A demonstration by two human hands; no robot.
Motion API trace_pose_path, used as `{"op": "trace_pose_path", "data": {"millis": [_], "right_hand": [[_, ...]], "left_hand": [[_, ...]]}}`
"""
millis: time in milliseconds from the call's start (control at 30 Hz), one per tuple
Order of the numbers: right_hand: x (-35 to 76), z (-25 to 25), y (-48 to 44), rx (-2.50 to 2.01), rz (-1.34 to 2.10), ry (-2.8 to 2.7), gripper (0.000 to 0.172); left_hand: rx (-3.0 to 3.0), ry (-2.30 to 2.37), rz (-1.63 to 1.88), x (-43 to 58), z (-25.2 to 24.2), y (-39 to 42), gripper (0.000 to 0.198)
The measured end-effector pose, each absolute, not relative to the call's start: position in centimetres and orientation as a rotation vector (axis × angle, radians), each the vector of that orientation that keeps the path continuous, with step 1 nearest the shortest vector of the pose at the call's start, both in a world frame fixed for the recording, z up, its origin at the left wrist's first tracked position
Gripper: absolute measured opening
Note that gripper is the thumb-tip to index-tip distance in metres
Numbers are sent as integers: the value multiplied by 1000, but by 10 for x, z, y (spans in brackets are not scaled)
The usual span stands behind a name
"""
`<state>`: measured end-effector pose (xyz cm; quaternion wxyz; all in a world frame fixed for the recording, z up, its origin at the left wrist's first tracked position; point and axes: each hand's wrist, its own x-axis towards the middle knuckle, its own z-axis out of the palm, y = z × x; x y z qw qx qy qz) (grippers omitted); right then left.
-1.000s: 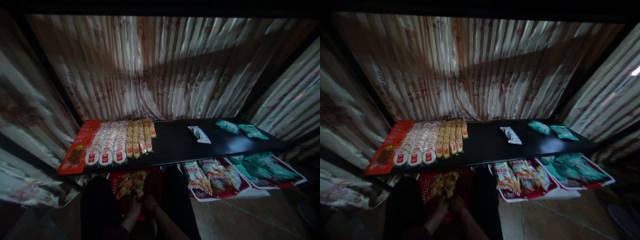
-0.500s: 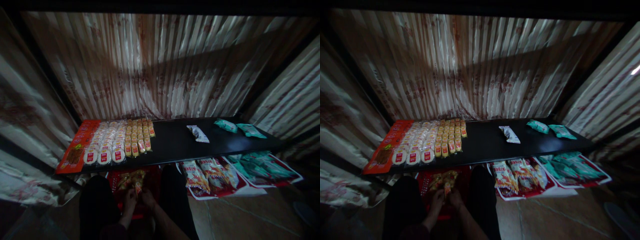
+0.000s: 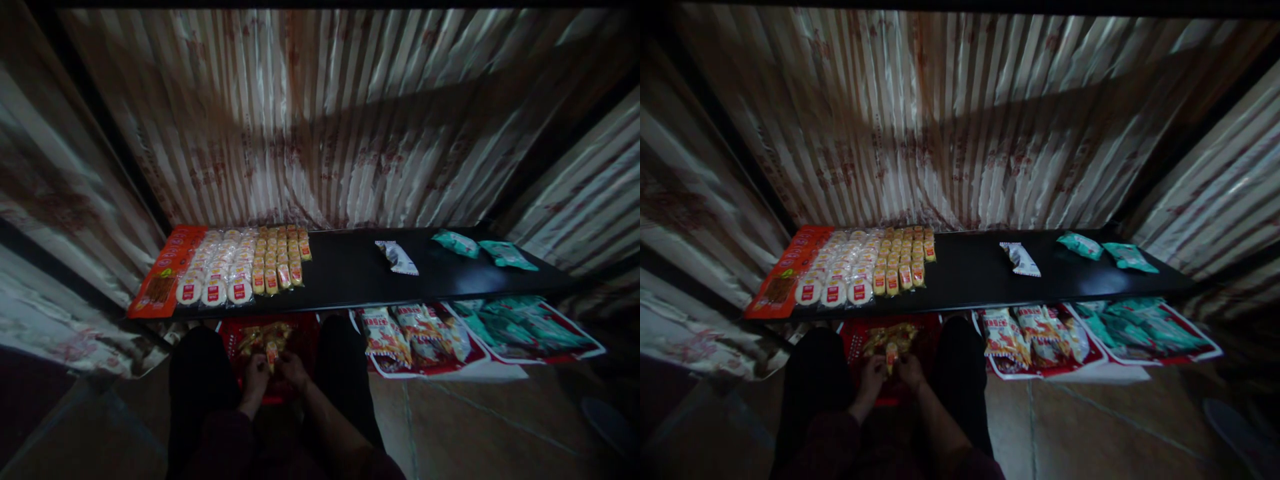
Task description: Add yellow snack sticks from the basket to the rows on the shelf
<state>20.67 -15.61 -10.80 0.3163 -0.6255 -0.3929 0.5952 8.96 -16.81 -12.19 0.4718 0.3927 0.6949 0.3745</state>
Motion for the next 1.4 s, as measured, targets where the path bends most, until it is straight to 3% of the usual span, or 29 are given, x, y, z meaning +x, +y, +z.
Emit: {"op": "trace_pose_path", "data": {"millis": [600,1033,1400], "right_hand": [[211,-96,-158,-1433,1700,-863,52],[208,-99,-155,-1565,1575,-868,27],[220,-95,-157,-1448,1230,-1133,29]], "left_hand": [[1119,1589,1005,89,-116,-173,28],[1183,1637,983,91,-114,-174,30],[1273,1610,1111,108,-93,-170,38]]}}
